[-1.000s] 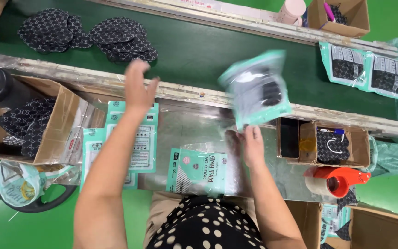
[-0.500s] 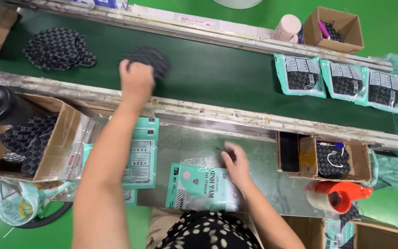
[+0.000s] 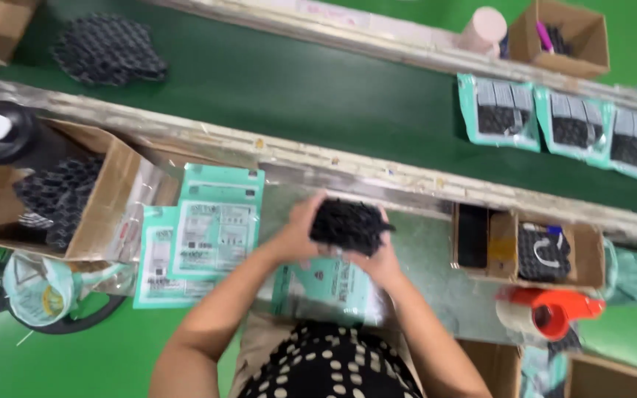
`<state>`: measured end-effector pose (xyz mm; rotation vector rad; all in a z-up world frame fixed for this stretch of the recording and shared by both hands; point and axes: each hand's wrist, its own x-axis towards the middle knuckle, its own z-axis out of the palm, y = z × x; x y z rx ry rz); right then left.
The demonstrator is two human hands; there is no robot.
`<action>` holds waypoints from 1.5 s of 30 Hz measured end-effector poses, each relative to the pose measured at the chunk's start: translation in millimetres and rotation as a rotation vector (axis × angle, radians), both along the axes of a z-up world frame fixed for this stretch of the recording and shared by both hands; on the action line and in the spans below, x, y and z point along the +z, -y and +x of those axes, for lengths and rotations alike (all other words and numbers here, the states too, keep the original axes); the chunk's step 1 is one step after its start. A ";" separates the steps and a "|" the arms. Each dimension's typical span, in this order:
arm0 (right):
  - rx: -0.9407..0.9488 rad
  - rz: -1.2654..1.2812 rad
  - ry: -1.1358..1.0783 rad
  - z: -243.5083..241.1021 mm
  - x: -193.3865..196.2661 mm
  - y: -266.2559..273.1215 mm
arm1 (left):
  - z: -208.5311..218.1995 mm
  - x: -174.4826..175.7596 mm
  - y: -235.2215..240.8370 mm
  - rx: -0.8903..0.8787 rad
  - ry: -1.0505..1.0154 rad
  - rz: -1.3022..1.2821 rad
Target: Manually counting and placing face masks into plastic bags on an industrial conveyor line.
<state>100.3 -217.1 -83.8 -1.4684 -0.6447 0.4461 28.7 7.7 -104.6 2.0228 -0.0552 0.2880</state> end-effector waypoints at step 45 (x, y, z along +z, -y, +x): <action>0.213 -0.494 0.482 -13.8 -145.2 49.5 | -58.9 -18.0 -96.7 0.345 -0.003 0.345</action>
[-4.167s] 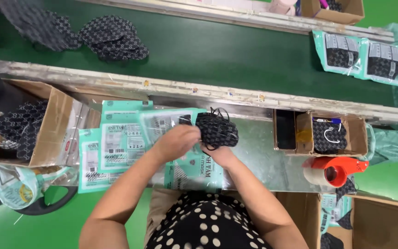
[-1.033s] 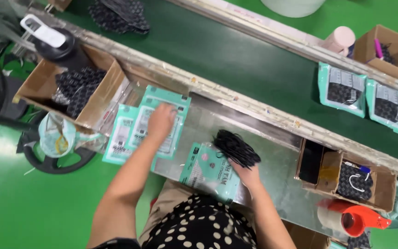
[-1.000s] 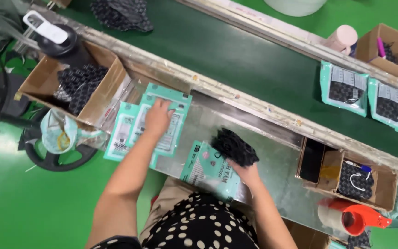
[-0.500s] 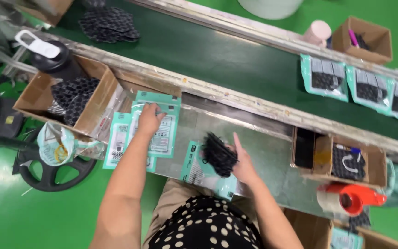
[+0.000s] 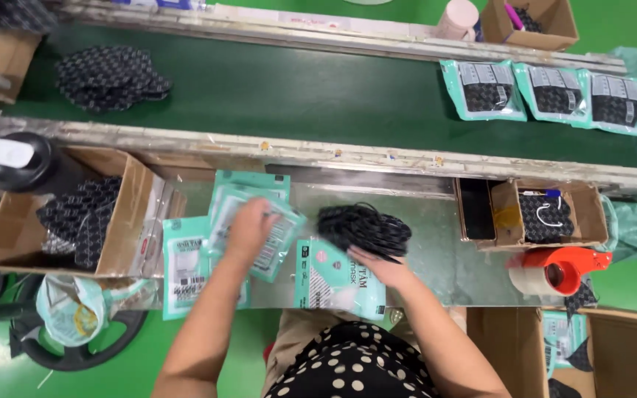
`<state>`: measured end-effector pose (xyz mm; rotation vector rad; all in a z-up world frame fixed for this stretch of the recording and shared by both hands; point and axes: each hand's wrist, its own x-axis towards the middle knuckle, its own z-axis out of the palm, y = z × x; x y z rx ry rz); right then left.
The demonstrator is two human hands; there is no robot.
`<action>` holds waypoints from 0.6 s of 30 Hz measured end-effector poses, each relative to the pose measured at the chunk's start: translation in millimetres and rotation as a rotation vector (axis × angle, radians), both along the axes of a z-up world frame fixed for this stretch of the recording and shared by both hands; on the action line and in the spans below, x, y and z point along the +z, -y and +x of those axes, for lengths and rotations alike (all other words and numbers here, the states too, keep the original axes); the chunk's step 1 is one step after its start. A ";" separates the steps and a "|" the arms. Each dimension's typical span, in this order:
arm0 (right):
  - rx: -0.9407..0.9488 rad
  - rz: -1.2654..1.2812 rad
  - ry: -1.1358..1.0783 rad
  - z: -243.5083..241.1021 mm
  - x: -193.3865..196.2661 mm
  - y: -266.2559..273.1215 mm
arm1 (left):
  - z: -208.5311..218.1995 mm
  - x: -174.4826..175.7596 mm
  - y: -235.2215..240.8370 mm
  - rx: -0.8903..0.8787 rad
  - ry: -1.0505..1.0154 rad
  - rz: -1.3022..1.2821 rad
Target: Manually counting and placing face masks into plastic bags on an industrial conveyor line.
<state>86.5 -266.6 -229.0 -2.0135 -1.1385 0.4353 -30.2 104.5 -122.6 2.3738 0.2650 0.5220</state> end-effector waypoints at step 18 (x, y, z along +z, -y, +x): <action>-0.522 0.301 -0.725 -38.5 139.8 -63.3 | 0.1 46.0 65.7 -0.426 0.111 -0.046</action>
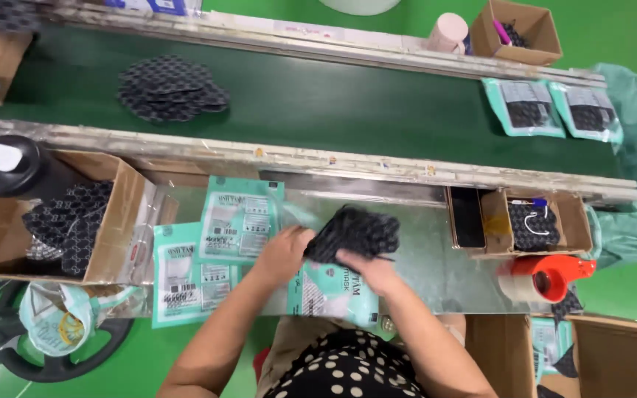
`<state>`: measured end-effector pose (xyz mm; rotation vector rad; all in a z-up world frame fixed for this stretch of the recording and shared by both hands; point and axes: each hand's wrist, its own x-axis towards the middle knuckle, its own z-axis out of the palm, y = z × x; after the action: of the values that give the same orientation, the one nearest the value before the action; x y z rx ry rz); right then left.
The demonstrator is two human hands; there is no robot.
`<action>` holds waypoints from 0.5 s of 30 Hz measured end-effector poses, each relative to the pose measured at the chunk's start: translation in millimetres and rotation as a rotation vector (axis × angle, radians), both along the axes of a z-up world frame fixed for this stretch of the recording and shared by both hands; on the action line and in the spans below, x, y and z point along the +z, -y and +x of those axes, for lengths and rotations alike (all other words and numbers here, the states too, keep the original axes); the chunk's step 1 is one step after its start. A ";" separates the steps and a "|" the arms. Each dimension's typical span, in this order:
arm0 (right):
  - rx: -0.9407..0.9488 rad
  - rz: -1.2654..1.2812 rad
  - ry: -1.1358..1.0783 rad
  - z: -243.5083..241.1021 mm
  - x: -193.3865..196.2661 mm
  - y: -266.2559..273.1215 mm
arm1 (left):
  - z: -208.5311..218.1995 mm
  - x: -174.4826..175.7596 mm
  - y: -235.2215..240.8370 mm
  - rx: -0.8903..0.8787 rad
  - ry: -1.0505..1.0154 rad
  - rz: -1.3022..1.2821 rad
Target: Manually counting and placing face masks into plastic bags on an industrial conveyor line.
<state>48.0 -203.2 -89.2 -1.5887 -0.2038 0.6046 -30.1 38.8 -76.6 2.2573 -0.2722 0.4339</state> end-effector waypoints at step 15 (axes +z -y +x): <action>0.180 -0.151 0.322 -26.0 -50.9 43.1 | -10.6 75.7 60.7 0.341 0.430 -0.031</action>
<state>22.0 -246.3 -140.0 -1.8233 -0.5573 0.5078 -40.6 -21.9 -0.9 2.1642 -0.0933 1.0993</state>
